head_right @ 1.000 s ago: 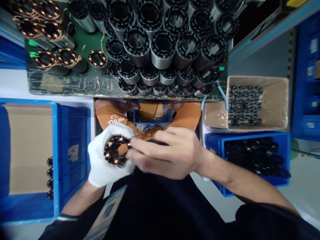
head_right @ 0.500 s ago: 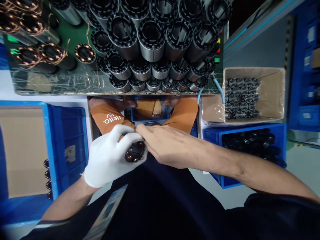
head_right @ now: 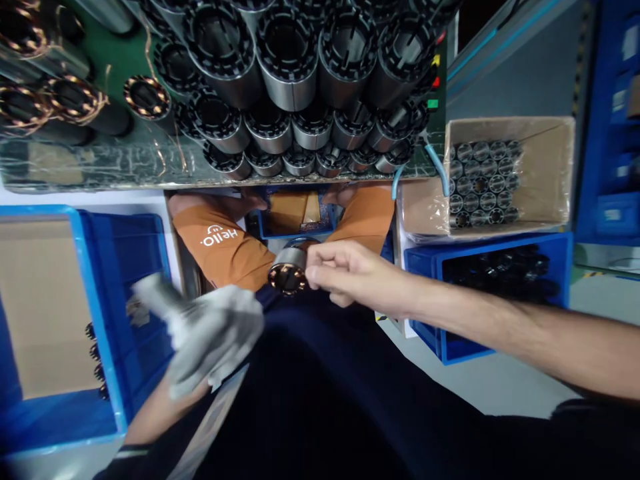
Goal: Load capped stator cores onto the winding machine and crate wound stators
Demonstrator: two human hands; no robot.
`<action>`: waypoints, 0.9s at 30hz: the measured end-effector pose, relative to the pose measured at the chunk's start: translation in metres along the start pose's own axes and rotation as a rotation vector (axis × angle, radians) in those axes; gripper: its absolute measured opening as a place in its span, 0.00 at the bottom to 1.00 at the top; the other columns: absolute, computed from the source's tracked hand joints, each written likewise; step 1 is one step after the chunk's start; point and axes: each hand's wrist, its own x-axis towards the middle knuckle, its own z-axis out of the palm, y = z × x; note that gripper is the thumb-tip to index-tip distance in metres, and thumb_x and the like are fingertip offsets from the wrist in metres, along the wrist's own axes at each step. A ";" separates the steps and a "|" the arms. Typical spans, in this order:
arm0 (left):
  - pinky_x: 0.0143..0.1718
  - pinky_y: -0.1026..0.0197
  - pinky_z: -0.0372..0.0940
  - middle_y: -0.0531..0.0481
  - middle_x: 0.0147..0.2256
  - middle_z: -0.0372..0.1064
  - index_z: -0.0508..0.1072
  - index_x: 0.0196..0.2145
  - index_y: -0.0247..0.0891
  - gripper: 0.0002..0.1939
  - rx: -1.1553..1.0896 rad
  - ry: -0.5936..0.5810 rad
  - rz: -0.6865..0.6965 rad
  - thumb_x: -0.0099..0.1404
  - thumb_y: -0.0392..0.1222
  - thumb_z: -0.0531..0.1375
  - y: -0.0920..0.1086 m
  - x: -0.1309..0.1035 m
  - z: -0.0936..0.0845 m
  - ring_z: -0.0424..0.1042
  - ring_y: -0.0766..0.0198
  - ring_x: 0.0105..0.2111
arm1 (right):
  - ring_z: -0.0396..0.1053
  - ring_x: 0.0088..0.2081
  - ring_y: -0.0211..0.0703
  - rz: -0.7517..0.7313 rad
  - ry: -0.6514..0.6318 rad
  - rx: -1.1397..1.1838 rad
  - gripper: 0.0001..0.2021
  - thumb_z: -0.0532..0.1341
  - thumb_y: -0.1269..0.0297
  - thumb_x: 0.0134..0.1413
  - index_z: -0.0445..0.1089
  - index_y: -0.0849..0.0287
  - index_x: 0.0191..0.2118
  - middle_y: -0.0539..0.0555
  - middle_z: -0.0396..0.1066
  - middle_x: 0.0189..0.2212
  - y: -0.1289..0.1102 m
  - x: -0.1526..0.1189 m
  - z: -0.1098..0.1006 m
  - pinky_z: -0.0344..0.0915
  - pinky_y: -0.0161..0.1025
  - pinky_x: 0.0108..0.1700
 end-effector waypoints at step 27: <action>0.35 0.50 0.79 0.48 0.32 0.80 0.78 0.46 0.42 0.09 0.613 -0.076 -0.106 0.75 0.46 0.60 0.054 0.025 0.027 0.79 0.55 0.27 | 0.65 0.32 0.42 -0.371 -0.065 -0.874 0.20 0.58 0.60 0.81 0.67 0.51 0.30 0.48 0.68 0.28 -0.040 -0.015 -0.021 0.68 0.43 0.40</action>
